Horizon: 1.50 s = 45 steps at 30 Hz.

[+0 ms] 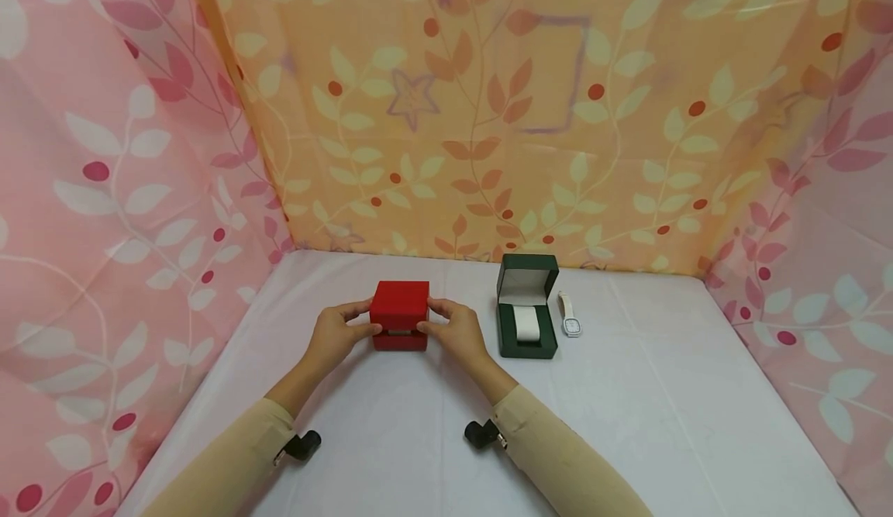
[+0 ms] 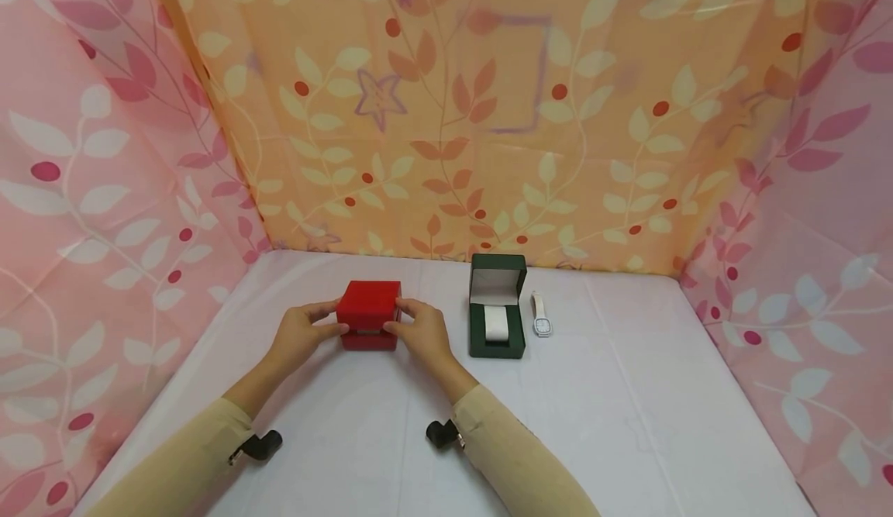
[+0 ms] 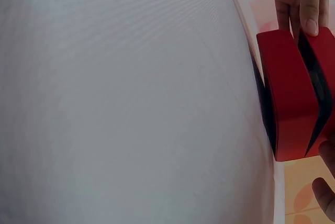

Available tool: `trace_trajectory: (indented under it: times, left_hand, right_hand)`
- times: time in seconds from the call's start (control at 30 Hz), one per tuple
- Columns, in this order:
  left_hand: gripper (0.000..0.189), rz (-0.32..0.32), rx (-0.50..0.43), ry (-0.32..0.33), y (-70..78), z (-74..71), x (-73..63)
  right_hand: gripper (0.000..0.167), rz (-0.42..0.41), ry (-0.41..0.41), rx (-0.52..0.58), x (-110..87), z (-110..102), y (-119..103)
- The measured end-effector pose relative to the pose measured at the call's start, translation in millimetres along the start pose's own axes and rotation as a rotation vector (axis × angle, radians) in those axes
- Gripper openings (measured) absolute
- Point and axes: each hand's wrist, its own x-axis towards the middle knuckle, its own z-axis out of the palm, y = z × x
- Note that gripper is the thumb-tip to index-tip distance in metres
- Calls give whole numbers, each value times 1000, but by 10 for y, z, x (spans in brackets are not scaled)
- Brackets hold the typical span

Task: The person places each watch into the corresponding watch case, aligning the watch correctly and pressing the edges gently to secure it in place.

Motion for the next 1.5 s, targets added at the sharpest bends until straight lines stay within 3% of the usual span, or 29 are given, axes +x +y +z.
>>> trace_trajectory:
  times: [0.43,1.0,1.3,1.5]
  left_hand:
    - [56,-4,54,-1,-11,14,-4]
    - [57,-26,148,-74,-27,-37,-40]
    - [61,29,217,-187,-5,-118,-69]
    - [63,68,285,-161,80,-155,-112]
  right_hand:
    - [48,-33,-10,-61,-25,15,23]
    - [46,-71,-44,-155,-79,12,42]
    - [54,-111,-121,-353,-101,-128,-14]
    - [56,-160,-188,-491,-147,-229,12]
